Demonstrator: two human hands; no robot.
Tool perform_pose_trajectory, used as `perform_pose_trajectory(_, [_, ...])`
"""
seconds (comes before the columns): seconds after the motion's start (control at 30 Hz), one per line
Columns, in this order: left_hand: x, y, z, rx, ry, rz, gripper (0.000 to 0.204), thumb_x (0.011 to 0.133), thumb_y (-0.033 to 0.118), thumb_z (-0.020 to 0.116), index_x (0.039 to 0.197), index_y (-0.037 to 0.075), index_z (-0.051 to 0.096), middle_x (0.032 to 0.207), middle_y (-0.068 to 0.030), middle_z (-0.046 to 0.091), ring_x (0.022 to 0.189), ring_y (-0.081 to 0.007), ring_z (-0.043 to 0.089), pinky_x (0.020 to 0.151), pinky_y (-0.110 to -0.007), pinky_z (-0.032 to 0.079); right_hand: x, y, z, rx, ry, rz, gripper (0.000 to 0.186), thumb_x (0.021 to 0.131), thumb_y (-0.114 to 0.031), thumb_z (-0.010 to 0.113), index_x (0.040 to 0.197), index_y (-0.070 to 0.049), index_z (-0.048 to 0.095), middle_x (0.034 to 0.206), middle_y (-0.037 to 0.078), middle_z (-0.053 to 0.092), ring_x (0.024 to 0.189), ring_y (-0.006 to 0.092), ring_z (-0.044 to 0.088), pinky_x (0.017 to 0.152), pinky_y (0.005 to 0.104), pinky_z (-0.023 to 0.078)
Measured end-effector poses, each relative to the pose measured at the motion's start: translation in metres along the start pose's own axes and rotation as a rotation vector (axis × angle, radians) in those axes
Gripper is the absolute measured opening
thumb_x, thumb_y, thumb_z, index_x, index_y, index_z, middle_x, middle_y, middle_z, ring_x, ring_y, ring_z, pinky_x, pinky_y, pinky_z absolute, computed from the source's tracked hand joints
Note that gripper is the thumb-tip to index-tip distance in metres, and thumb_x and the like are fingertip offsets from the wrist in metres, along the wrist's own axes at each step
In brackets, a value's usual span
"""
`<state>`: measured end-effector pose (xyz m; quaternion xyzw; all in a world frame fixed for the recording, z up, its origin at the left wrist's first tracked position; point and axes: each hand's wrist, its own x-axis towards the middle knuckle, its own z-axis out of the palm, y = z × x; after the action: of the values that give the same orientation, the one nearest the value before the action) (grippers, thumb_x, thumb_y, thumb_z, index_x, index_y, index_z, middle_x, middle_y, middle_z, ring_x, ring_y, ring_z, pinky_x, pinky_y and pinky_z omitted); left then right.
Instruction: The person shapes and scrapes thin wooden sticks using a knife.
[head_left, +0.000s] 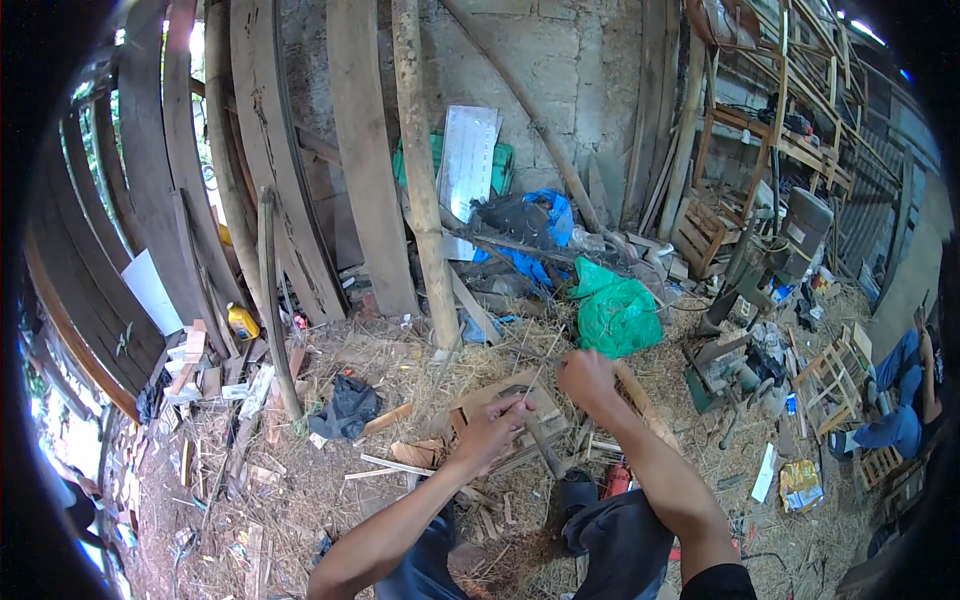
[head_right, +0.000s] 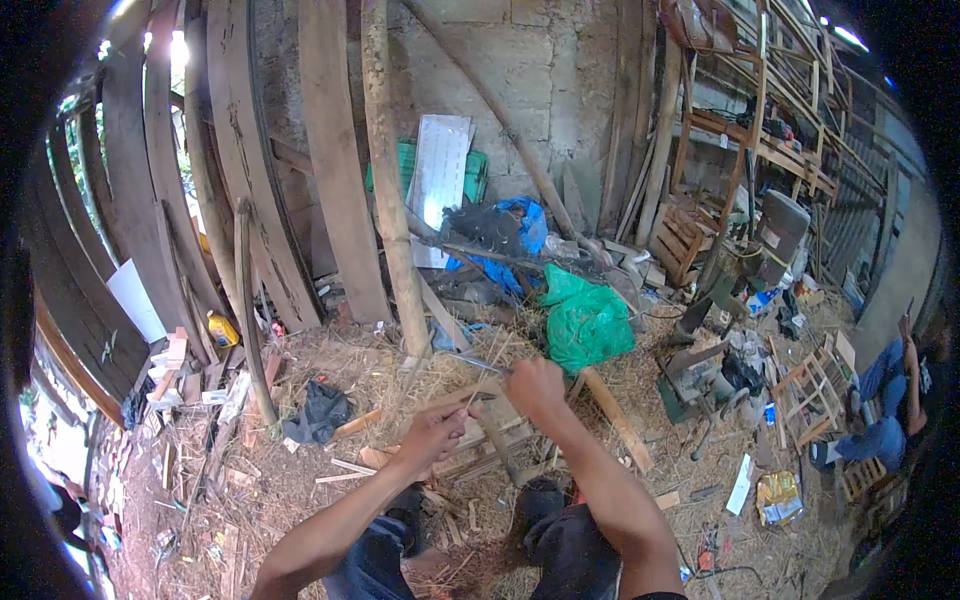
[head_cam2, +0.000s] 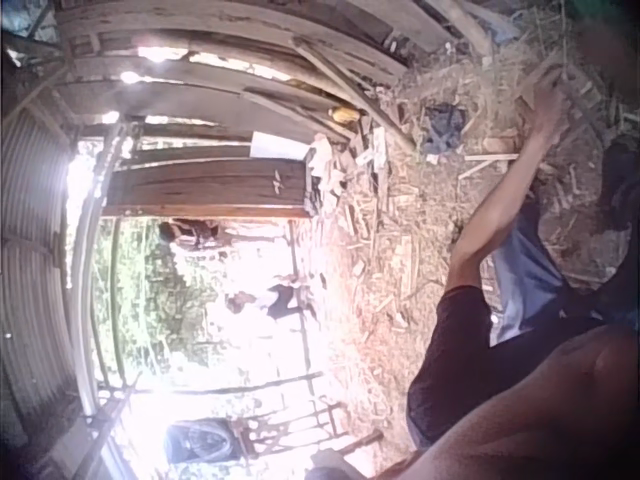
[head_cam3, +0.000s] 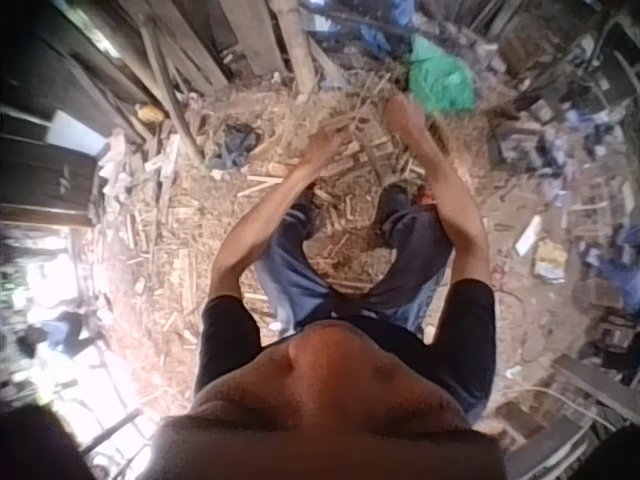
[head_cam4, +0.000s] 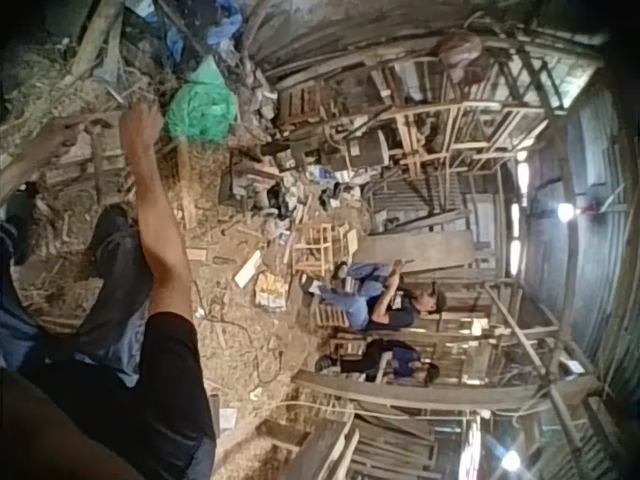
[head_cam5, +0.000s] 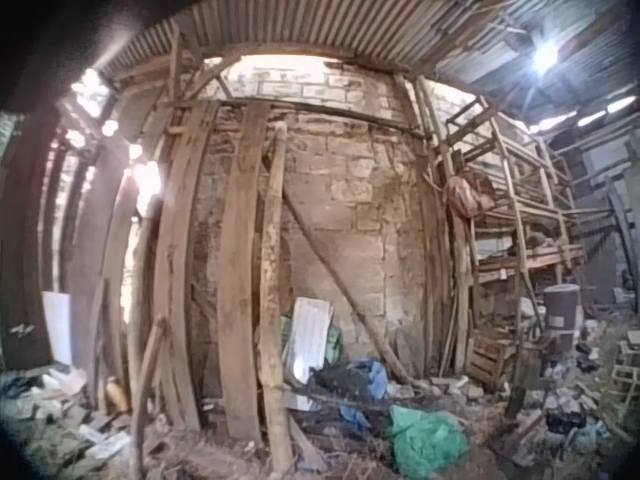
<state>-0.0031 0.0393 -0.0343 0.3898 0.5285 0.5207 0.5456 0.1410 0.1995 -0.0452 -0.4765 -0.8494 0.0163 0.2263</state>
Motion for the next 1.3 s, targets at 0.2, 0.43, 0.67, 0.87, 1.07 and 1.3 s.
perform_pose_trajectory(0.2, [0.012, -0.008, -0.003, -0.014, -0.070, -0.067, 0.025, 0.095, 0.026, 0.049, 0.105, 0.006, 0.060, 0.072, 0.0028, 0.049, 0.045, -0.0002, 0.035, 0.038, -0.017, 0.024, 0.010, 0.042, 0.008, -0.075, -0.004, 0.209, 0.018, 0.074, -0.017, 0.057, 0.068, -0.002, 0.065, 0.076, 0.022, 0.064, 0.072, 0.0377, 0.064, 0.064, 0.0458, 0.052])
perform_pose_trajectory(0.43, [-0.004, 0.009, 0.005, -0.139, -0.111, -0.146, 0.025, 0.096, 0.025, 0.047, 0.105, 0.005, 0.059, 0.069, 0.0046, 0.042, 0.045, -0.0004, 0.031, 0.038, -0.016, 0.023, 0.003, 0.013, -0.007, 0.023, -0.068, -0.023, 0.017, 0.074, -0.015, 0.056, 0.068, -0.001, 0.064, 0.076, 0.022, 0.064, 0.071, 0.0374, 0.064, 0.064, 0.0460, 0.051])
perform_pose_trajectory(0.67, [0.001, 0.008, 0.009, -0.151, -0.079, -0.175, 0.025, 0.096, 0.023, 0.046, 0.107, 0.004, 0.057, 0.066, 0.0067, 0.037, 0.044, 0.0005, 0.028, 0.036, -0.017, 0.020, 0.000, 0.009, -0.002, 0.065, 0.023, 0.072, 0.018, 0.072, -0.017, 0.057, 0.068, -0.002, 0.064, 0.075, 0.021, 0.064, 0.070, 0.0359, 0.063, 0.065, 0.0452, 0.051])
perform_pose_trajectory(0.87, [-0.002, 0.017, 0.013, -0.202, -0.106, -0.164, 0.023, 0.096, 0.020, 0.044, 0.106, 0.003, 0.055, 0.062, 0.0080, 0.032, 0.041, -0.0004, 0.024, 0.036, -0.017, 0.017, 0.014, 0.039, 0.003, 0.008, 0.058, 0.083, 0.016, 0.071, -0.015, 0.056, 0.067, -0.001, 0.064, 0.074, 0.021, 0.064, 0.070, 0.0367, 0.064, 0.067, 0.0447, 0.051])
perform_pose_trajectory(1.07, [0.000, 0.020, 0.012, -0.148, -0.085, -0.166, 0.021, 0.095, 0.018, 0.044, 0.104, 0.001, 0.054, 0.062, 0.0067, 0.030, 0.043, -0.0013, 0.024, 0.038, -0.019, 0.016, 0.018, 0.048, 0.002, -0.045, 0.069, 0.194, 0.016, 0.072, -0.012, 0.055, 0.071, 0.000, 0.065, 0.076, 0.023, 0.064, 0.071, 0.0375, 0.064, 0.064, 0.0454, 0.052])
perform_pose_trajectory(1.3, [0.002, 0.016, 0.002, -0.151, -0.088, -0.165, 0.021, 0.096, 0.020, 0.044, 0.104, 0.004, 0.054, 0.062, 0.0073, 0.030, 0.043, -0.0011, 0.024, 0.037, -0.018, 0.017, 0.008, 0.020, 0.012, 0.111, -0.007, 0.127, 0.018, 0.073, -0.015, 0.056, 0.069, 0.000, 0.065, 0.073, 0.021, 0.064, 0.070, 0.0368, 0.064, 0.064, 0.0448, 0.052])
